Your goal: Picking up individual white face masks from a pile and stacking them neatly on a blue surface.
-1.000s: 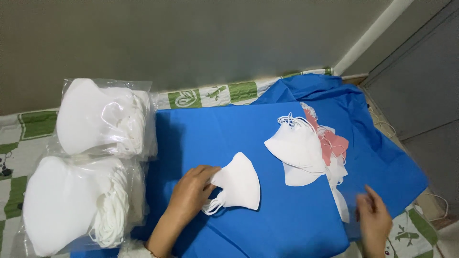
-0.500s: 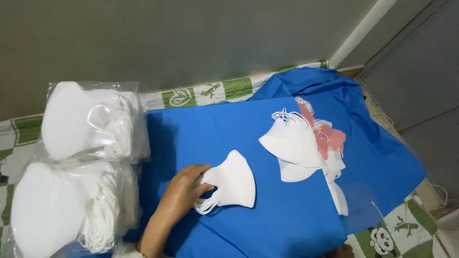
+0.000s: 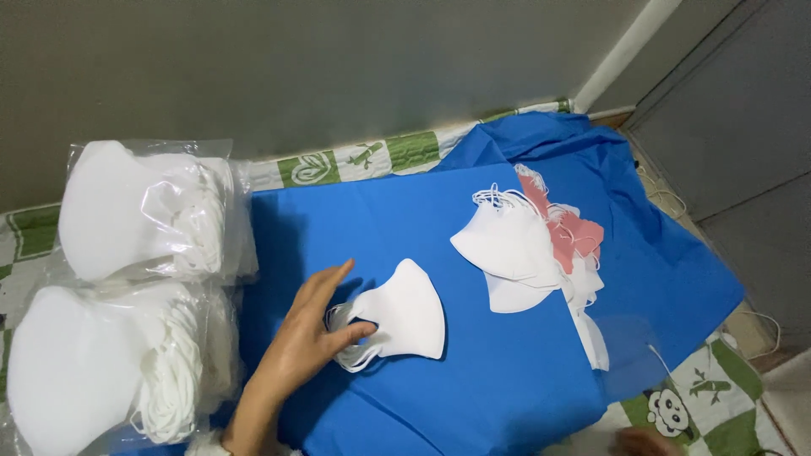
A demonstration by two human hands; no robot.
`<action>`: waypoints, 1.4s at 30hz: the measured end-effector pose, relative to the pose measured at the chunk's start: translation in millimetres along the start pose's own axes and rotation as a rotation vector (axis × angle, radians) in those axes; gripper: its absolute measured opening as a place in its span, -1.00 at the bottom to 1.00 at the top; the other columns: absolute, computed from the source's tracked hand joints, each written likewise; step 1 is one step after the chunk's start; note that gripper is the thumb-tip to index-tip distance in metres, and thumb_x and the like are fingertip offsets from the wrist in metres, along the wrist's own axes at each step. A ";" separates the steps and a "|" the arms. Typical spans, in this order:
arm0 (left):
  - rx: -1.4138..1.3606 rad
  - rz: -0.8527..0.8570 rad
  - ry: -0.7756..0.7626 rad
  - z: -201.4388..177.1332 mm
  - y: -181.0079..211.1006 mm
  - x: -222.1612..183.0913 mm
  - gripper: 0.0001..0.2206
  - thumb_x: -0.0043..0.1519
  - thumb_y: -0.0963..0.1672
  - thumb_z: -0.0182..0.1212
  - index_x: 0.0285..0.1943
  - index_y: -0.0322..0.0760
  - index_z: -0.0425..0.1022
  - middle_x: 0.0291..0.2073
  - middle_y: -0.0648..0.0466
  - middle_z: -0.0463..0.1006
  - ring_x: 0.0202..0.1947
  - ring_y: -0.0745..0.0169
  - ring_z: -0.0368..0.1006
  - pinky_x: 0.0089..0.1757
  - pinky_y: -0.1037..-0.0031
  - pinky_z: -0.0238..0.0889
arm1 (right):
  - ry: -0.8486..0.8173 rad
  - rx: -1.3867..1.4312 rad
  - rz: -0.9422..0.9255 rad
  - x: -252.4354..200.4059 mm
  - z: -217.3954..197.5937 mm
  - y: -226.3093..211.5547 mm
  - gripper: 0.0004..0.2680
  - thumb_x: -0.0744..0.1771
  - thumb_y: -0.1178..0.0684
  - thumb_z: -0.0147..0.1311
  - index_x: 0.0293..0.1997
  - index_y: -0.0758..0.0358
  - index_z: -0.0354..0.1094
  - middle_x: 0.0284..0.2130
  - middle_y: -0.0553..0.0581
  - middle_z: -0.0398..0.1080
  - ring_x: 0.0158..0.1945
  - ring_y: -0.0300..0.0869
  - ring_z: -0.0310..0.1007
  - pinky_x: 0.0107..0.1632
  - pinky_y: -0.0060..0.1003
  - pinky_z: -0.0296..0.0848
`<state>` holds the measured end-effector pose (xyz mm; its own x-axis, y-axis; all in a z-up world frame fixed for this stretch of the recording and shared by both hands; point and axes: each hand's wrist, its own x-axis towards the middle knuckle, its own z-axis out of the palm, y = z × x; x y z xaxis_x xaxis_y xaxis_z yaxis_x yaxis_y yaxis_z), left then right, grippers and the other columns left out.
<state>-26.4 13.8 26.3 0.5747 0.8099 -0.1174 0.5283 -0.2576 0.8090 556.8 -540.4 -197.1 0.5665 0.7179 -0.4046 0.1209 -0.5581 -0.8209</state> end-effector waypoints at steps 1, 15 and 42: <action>-0.024 0.079 0.057 0.3 -0.6 -1.3 -0.19 -0.06 0.02 0.51 0.44 -0.05 0.28 0.31 0.03 0.36 0.30 0.07 0.30 0.19 0.24 0.20 | -0.014 0.031 -0.019 6.3 -4.7 1.9 -0.78 0.25 0.18 0.14 -0.12 0.56 0.57 -0.34 0.49 0.70 -0.25 0.15 0.76 -0.19 0.16 0.78; -0.340 0.164 -0.581 52.6 114.5 -52.3 -0.14 -0.06 0.12 0.33 0.45 -0.21 0.19 0.29 -0.12 0.41 0.24 -0.06 0.40 0.14 0.18 0.29 | -0.050 -0.039 -0.314 -45.4 236.2 -472.6 -0.85 0.32 0.21 0.04 -0.13 0.40 0.55 -0.58 0.26 0.61 -0.55 -0.07 0.65 -0.44 -0.27 0.60; -0.881 -0.104 0.029 -4.7 49.9 -25.2 -0.82 0.21 -0.25 0.21 -0.07 -0.53 0.62 -0.27 -0.25 0.75 -0.27 0.03 0.70 -0.35 0.42 0.53 | -0.132 0.098 0.162 -22.4 232.4 -381.8 -0.83 0.29 0.23 0.13 -0.16 0.56 0.61 -0.52 0.50 0.67 -0.39 0.10 0.61 -0.19 -0.10 0.49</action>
<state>-17.4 -17.0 72.4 0.5284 0.8227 -0.2096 -0.1035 0.3074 0.9459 308.5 -246.7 31.7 0.4599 0.6737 -0.5785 -0.0465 -0.6323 -0.7733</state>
